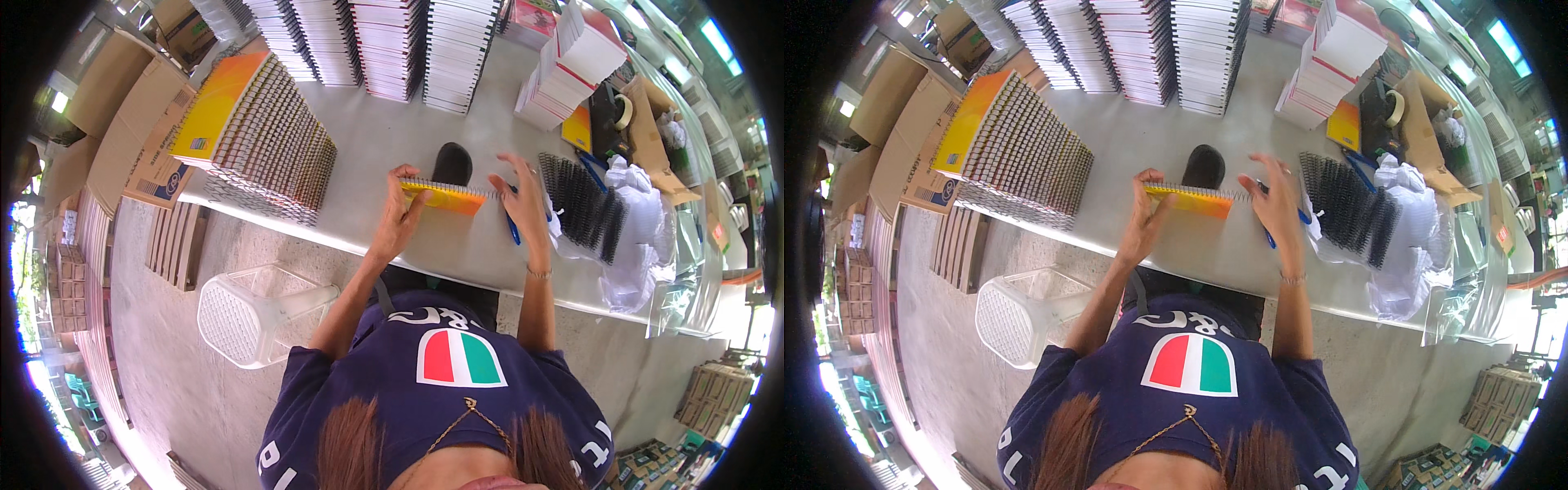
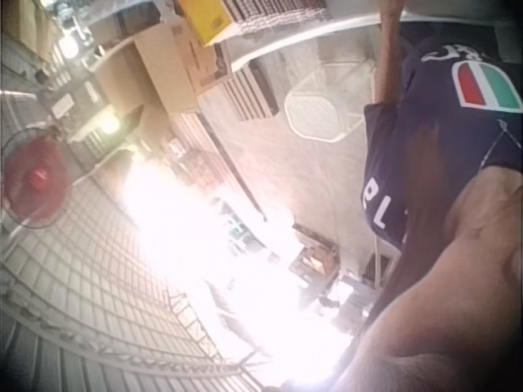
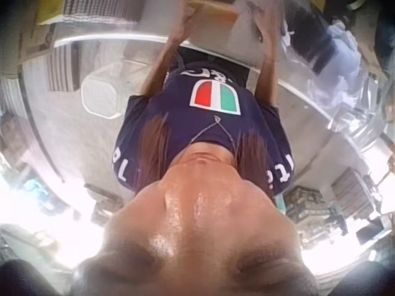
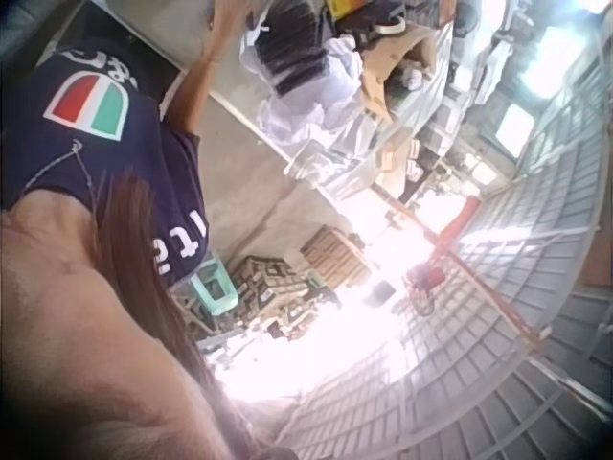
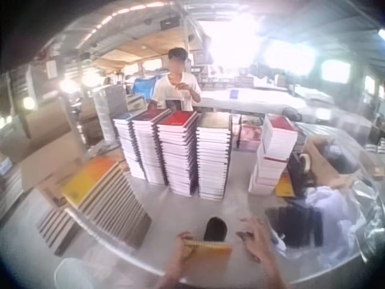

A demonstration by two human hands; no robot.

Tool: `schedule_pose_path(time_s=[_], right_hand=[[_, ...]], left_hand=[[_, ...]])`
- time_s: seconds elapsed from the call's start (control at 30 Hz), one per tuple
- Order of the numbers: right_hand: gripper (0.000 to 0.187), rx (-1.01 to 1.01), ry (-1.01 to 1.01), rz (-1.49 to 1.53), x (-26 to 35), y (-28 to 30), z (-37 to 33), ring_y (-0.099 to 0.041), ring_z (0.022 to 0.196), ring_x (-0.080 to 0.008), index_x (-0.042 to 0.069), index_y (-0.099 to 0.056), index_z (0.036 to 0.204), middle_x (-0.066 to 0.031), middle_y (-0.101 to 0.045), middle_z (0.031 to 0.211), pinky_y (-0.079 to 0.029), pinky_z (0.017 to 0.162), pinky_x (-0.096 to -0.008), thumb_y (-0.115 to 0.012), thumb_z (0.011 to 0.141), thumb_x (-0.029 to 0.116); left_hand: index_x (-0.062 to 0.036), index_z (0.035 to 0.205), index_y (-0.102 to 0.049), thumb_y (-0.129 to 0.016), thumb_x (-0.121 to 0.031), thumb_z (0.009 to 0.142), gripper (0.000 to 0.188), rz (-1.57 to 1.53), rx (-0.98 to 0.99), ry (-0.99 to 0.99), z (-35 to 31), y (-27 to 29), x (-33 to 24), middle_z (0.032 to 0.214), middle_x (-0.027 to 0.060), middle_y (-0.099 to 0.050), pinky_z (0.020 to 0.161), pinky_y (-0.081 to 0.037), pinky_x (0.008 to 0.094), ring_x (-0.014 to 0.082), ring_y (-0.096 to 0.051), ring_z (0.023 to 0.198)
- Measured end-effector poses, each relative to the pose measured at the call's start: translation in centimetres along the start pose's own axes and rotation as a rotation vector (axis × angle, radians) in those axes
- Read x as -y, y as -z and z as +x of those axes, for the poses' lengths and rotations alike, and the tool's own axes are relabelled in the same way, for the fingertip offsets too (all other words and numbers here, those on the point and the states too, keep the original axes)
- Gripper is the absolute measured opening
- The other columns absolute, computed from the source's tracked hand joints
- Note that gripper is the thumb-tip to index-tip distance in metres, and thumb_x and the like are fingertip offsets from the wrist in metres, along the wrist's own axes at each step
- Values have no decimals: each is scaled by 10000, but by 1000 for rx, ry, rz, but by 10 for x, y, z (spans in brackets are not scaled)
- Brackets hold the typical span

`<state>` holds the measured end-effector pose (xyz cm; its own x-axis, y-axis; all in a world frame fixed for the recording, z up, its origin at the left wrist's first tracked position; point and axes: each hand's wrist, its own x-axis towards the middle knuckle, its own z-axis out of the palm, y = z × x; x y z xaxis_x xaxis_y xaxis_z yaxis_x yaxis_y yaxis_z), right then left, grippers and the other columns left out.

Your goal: The person repeatedly picks up a small spiral notebook and a black plastic cover, aligns them, and uses blue pliers to crimp the spiral binding. The person then places the finished notebook onto a stack on the table. This process is repeated for several notebooks.

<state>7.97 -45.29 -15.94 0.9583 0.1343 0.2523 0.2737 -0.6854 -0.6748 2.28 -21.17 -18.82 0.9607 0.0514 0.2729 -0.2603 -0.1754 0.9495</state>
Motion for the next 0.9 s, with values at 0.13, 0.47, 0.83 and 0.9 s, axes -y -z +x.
schedule_pose_path(time_s=[0.13, 0.47, 0.83, 0.9], right_hand=[[629, -115, -54, -498, -4, 3, -64, -475, 1264, -354, 130, -536, 1371, -160, -566, 1277, -304, 1091, -515, -769, 842, 377], [627, -209, 126, 73, 66, -7, -97, -510, 1183, -337, 56, -541, 1366, -138, -560, 1251, -406, 1023, -446, -781, 801, 184], [605, -88, 189, 148, 95, -47, -93, -572, 1142, -307, 119, -614, 1321, -144, -552, 1248, -431, 968, -445, -810, 758, 223], [602, -83, 186, 128, 94, -48, -94, -577, 1144, -310, 121, -619, 1319, -143, -557, 1253, -433, 969, -446, -811, 757, 224]], left_hand=[[-5, 1263, -446, -586, -141, 1020, 311, -187, -11, 117, -7, -3, -2, 1176, 109, -513, 971, -409, 312, 178, -501, 1075], [10, 1108, -668, -691, -95, 953, 188, -26, -37, 100, -1, 13, -19, 1032, 85, -697, 836, -527, 272, 118, -644, 931], [18, 1128, -683, -652, -55, 958, 188, 28, -74, 37, -5, 15, -22, 973, 94, -749, 767, -553, 268, 122, -697, 853], [20, 1125, -686, -640, -51, 962, 183, 37, -41, 92, -5, 18, -21, 987, 99, -751, 768, -560, 277, 135, -712, 864]])
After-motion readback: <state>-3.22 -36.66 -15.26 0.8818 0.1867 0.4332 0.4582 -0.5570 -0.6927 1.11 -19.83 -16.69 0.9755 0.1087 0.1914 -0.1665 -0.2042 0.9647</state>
